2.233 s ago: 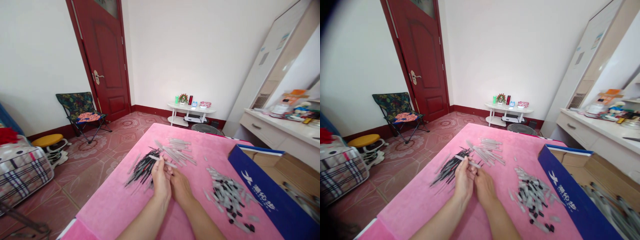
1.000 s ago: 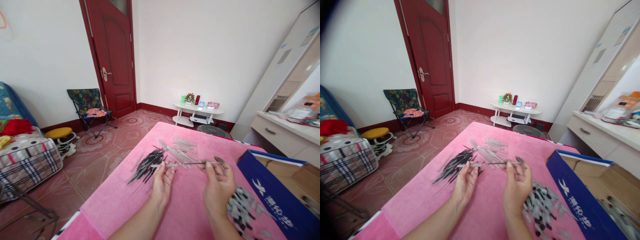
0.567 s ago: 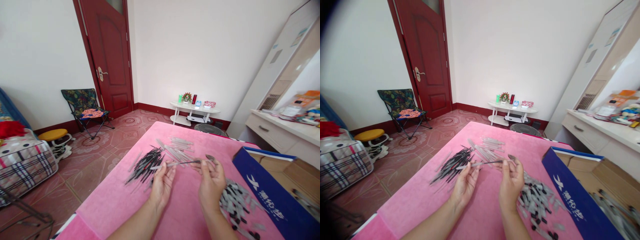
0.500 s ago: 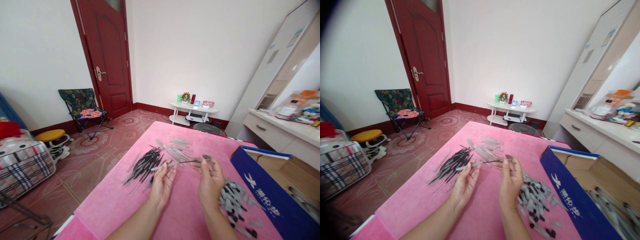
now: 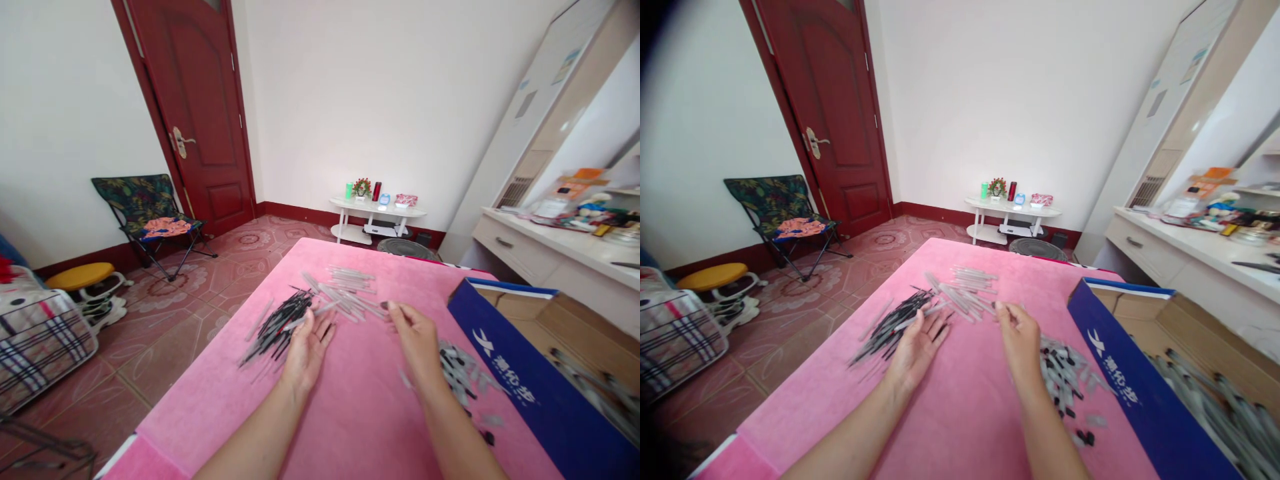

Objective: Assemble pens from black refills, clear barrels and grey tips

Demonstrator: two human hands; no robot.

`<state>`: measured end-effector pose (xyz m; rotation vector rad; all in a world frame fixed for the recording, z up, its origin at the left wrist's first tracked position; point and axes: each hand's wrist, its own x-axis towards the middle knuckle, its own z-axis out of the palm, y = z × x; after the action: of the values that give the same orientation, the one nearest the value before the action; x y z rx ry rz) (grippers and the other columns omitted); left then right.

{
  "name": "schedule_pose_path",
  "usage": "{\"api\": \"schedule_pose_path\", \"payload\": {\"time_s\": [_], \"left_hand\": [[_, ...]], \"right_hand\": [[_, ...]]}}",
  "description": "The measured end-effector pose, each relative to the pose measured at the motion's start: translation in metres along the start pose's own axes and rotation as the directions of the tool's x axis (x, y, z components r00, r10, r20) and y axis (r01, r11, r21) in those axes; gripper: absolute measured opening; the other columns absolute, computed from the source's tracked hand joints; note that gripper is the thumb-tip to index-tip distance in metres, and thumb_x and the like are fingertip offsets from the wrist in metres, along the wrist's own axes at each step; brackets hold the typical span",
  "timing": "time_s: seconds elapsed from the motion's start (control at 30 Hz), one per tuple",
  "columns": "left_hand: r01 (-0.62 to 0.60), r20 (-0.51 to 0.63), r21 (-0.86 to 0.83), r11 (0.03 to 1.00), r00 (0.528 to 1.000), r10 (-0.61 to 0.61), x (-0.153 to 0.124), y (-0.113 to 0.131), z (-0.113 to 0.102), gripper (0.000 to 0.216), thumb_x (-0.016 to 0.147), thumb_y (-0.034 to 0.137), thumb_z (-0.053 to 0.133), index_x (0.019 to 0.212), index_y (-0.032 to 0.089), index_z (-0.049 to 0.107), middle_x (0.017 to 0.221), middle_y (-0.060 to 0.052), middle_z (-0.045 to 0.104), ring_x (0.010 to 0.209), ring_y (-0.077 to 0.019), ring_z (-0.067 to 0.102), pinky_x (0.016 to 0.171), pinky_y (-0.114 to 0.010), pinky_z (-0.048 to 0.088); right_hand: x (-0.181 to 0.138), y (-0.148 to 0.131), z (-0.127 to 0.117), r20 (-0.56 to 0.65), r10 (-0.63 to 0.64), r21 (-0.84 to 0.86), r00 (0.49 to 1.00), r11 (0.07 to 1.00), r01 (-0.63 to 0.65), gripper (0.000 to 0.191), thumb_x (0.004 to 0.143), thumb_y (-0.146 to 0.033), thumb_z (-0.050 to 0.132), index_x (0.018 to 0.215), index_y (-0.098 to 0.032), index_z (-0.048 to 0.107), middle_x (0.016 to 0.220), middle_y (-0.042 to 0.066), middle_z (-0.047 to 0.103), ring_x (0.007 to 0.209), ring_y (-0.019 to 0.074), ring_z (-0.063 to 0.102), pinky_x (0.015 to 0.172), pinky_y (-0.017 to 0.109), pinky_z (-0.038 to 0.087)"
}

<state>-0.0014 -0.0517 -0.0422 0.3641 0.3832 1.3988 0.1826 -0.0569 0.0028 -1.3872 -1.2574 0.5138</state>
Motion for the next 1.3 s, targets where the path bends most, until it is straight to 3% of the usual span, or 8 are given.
{"api": "schedule_pose_path", "payload": {"time_s": [0.13, 0.3, 0.43, 0.73, 0.87, 1.0, 1.1, 1.3], "left_hand": [[-0.017, -0.018, 0.019, 1.000, 1.000, 0.017, 0.001, 0.001, 0.003, 0.032, 0.077, 0.035, 0.055, 0.104, 0.019, 0.054, 0.104, -0.010, 0.062, 0.108, -0.0207, 0.051, 0.094, -0.039, 0.036], [0.025, -0.033, 0.064, 0.998, 0.999, -0.023, -0.006, -0.010, 0.007, 0.030, 0.075, 0.035, 0.057, 0.099, 0.017, 0.057, 0.101, -0.011, 0.063, 0.102, -0.0199, 0.055, 0.092, -0.037, 0.038], [0.053, -0.048, 0.110, 0.993, 0.998, -0.048, -0.009, -0.013, 0.008, 0.029, 0.074, 0.034, 0.059, 0.097, 0.016, 0.059, 0.095, -0.009, 0.065, 0.090, -0.0171, 0.060, 0.085, -0.032, 0.043], [0.061, -0.049, 0.118, 0.991, 0.997, -0.055, -0.010, -0.011, 0.009, 0.030, 0.072, 0.031, 0.062, 0.097, 0.016, 0.059, 0.088, -0.007, 0.065, 0.079, -0.0143, 0.061, 0.077, -0.028, 0.046], [0.060, -0.052, 0.154, 0.986, 0.997, -0.053, -0.010, -0.013, 0.008, 0.028, 0.072, 0.030, 0.062, 0.096, 0.015, 0.060, 0.087, -0.007, 0.065, 0.078, -0.0147, 0.062, 0.075, -0.027, 0.046], [0.047, -0.050, 0.207, 0.977, 0.998, -0.037, -0.012, -0.015, 0.011, 0.030, 0.069, 0.031, 0.064, 0.093, 0.013, 0.061, 0.081, -0.006, 0.065, 0.072, -0.0143, 0.063, 0.070, -0.025, 0.047], [0.038, -0.046, 0.230, 0.972, 0.999, -0.028, -0.013, -0.016, 0.012, 0.030, 0.069, 0.032, 0.065, 0.092, 0.012, 0.062, 0.077, -0.006, 0.066, 0.069, -0.0136, 0.063, 0.068, -0.024, 0.046], [0.041, -0.044, 0.225, 0.974, 0.999, -0.032, -0.013, -0.017, 0.011, 0.028, 0.070, 0.031, 0.064, 0.091, 0.013, 0.062, 0.077, -0.006, 0.066, 0.070, -0.0137, 0.063, 0.067, -0.024, 0.046]], "right_hand": [[0.026, 0.018, -0.050, -0.002, -0.002, -0.248, 1.000, 0.969, 0.001, 0.031, 0.070, -0.039, 0.053, 0.082, -0.013, 0.066, 0.073, 0.006, 0.066, 0.064, 0.0177, 0.058, 0.058, 0.026, 0.042], [0.032, 0.032, -0.086, 0.350, 0.128, -0.506, 0.928, 0.859, 0.072, 0.010, 0.057, -0.024, 0.058, 0.058, -0.019, 0.066, 0.059, 0.001, 0.065, 0.058, 0.0165, 0.058, 0.055, 0.025, 0.040], [0.018, 0.025, -0.082, 0.492, 0.251, -0.552, 0.834, 0.830, 0.076, 0.001, 0.047, -0.021, 0.062, 0.047, -0.021, 0.063, 0.044, -0.002, 0.059, 0.044, 0.0132, 0.053, 0.044, 0.022, 0.034], [-0.005, -0.006, -0.043, 0.446, 0.320, -0.771, 0.836, 0.612, 0.177, 0.014, 0.039, -0.012, 0.067, 0.047, -0.023, 0.063, 0.049, 0.000, 0.060, 0.046, 0.0129, 0.052, 0.044, 0.022, 0.025], [-0.004, -0.005, -0.030, 0.476, 0.189, -0.627, 0.859, 0.757, 0.182, 0.007, 0.052, -0.015, 0.058, 0.056, -0.020, 0.062, 0.055, 0.001, 0.061, 0.052, 0.0133, 0.053, 0.047, 0.022, 0.030], [-0.001, -0.010, -0.014, 0.474, 0.029, -0.197, 0.880, 0.977, 0.074, 0.010, 0.063, -0.021, 0.053, 0.068, -0.016, 0.059, 0.059, 0.000, 0.059, 0.056, 0.0125, 0.053, 0.053, 0.022, 0.038], [-0.001, -0.016, -0.007, 0.439, -0.027, -0.034, 0.898, 0.998, 0.047, 0.015, 0.064, -0.023, 0.053, 0.074, -0.014, 0.060, 0.066, 0.001, 0.061, 0.060, 0.0130, 0.054, 0.057, 0.023, 0.041], [0.000, -0.015, -0.009, 0.392, -0.054, -0.051, 0.919, 0.996, 0.080, 0.017, 0.068, -0.024, 0.055, 0.079, -0.014, 0.063, 0.074, 0.003, 0.064, 0.067, 0.0151, 0.057, 0.060, 0.025, 0.042]]}}
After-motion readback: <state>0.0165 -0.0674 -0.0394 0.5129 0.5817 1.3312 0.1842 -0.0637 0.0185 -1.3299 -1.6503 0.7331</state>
